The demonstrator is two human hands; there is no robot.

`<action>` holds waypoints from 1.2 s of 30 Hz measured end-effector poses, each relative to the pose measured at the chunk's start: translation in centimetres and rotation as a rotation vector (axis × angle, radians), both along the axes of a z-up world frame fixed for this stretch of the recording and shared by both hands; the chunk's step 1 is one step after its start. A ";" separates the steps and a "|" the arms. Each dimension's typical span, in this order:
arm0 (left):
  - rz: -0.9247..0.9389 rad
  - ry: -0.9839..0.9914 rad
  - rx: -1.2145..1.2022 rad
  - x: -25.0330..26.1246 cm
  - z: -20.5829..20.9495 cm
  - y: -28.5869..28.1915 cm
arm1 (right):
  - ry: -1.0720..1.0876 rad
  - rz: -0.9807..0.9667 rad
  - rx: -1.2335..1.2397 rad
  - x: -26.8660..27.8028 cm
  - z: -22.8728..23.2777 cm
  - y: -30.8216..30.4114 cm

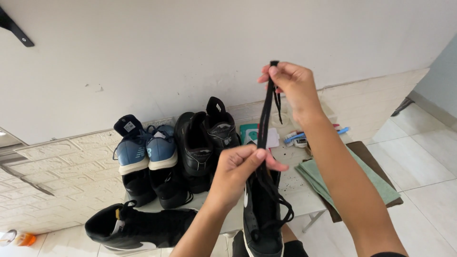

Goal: The person cleans the sole of a shoe using a cloth and then proceeds to lace up a black sneaker.

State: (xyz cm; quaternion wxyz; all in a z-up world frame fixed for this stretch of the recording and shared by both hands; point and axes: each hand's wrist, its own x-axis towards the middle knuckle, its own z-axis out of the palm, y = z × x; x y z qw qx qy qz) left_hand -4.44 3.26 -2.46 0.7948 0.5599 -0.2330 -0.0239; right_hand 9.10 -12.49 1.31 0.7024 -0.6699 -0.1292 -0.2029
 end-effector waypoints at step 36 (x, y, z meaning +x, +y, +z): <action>0.161 0.050 0.081 9.5 -5.5 -1.7 | -0.094 0.429 -1.190 -15.2 -19.3 -3.4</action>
